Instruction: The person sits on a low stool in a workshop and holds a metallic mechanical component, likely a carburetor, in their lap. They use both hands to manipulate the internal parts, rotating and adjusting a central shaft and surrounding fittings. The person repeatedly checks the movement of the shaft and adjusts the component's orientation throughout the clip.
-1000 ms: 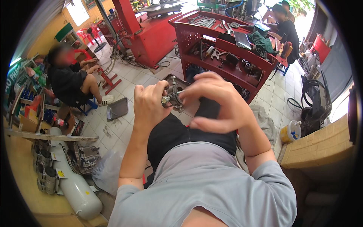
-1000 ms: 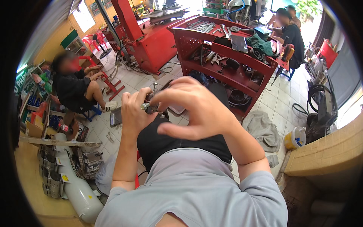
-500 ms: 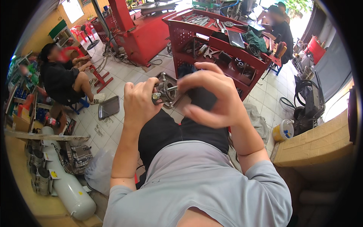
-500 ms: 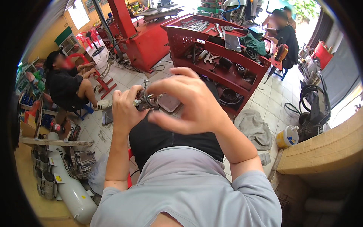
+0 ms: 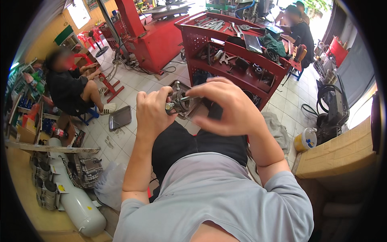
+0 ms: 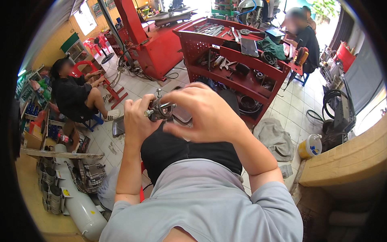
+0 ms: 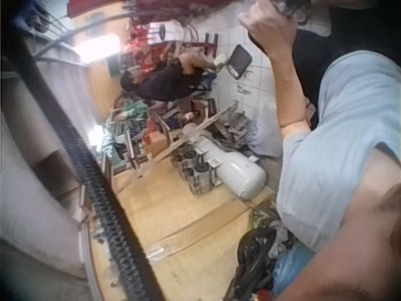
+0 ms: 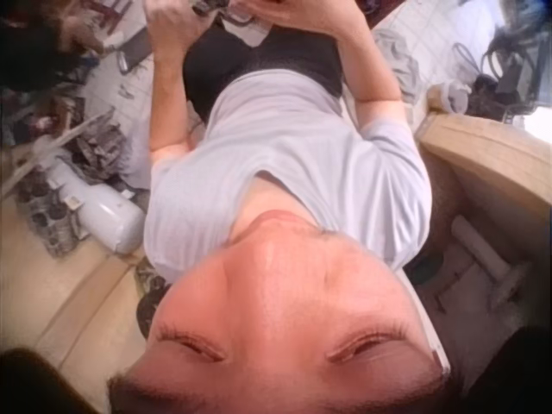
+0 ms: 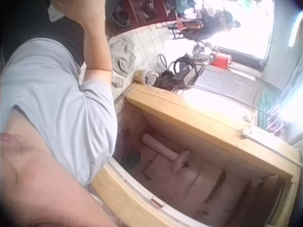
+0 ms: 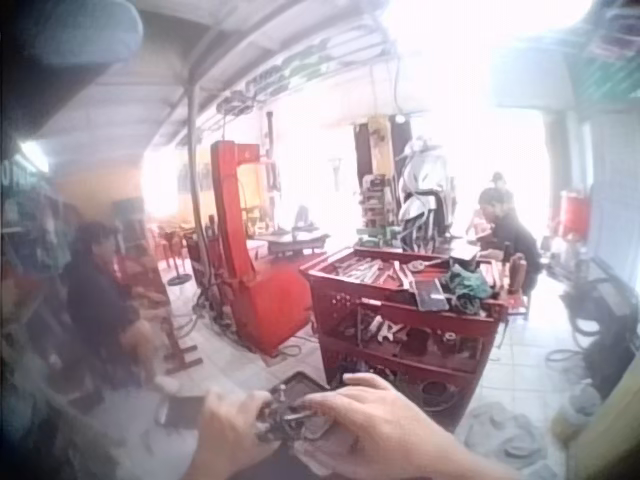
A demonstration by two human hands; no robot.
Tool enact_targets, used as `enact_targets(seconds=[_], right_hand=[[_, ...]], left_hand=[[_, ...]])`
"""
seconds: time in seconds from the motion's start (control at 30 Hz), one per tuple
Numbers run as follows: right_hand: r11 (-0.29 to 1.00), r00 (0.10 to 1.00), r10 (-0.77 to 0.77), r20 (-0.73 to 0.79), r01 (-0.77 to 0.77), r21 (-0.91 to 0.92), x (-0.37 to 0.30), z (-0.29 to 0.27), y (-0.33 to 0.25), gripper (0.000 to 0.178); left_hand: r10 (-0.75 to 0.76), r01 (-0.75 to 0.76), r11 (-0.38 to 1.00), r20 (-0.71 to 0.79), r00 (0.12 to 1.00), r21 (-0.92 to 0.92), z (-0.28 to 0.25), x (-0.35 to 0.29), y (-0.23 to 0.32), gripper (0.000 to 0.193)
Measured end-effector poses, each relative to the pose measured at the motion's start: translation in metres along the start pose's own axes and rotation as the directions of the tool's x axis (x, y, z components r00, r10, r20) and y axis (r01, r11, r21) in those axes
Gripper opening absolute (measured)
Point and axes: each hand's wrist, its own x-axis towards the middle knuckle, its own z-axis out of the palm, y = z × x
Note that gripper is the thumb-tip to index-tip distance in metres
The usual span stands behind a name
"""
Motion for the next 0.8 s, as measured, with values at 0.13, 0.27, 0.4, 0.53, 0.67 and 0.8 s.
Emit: enact_targets(seconds=[0.13,0.27,0.4,0.53,0.67,0.8], right_hand=[[0.82,0.99,-0.125,0.062,0.068,0.569,-0.003,-0.011,-0.009,0.043],[0.98,0.996,0.002,-0.087,-0.019,-0.197,0.001,-0.002,0.003,0.047],[0.998,0.996,0.001,0.092,-0.007,0.064,-0.002,-0.003,-0.008,0.046],[0.973,0.998,-0.057,0.011,0.053,0.224,0.003,-0.006,0.002,0.043],[0.96,0.996,-0.072,-0.057,0.085,0.266,-0.001,-0.003,0.016,0.045],[0.993,0.985,0.066,-0.162,-0.048,0.111,0.002,0.003,0.013,0.047]], left_hand=[[0.02,-0.02,1.0,0.01,1.0,-0.003,0.0,0.0,0.001,0.047],[0.012,-0.012,1.0,0.001,1.0,0.019,0.002,0.001,0.001,0.046],[0.007,-0.007,1.0,0.0,1.0,-0.025,-0.001,-0.002,0.001,0.046],[0.002,-0.004,0.999,-0.023,1.0,-0.049,0.0,-0.001,0.003,0.049],[0.02,-0.021,1.0,-0.046,0.999,-0.022,-0.002,0.001,0.0,0.046],[0.009,-0.009,1.0,-0.038,0.999,0.005,0.0,0.0,-0.002,0.046]])
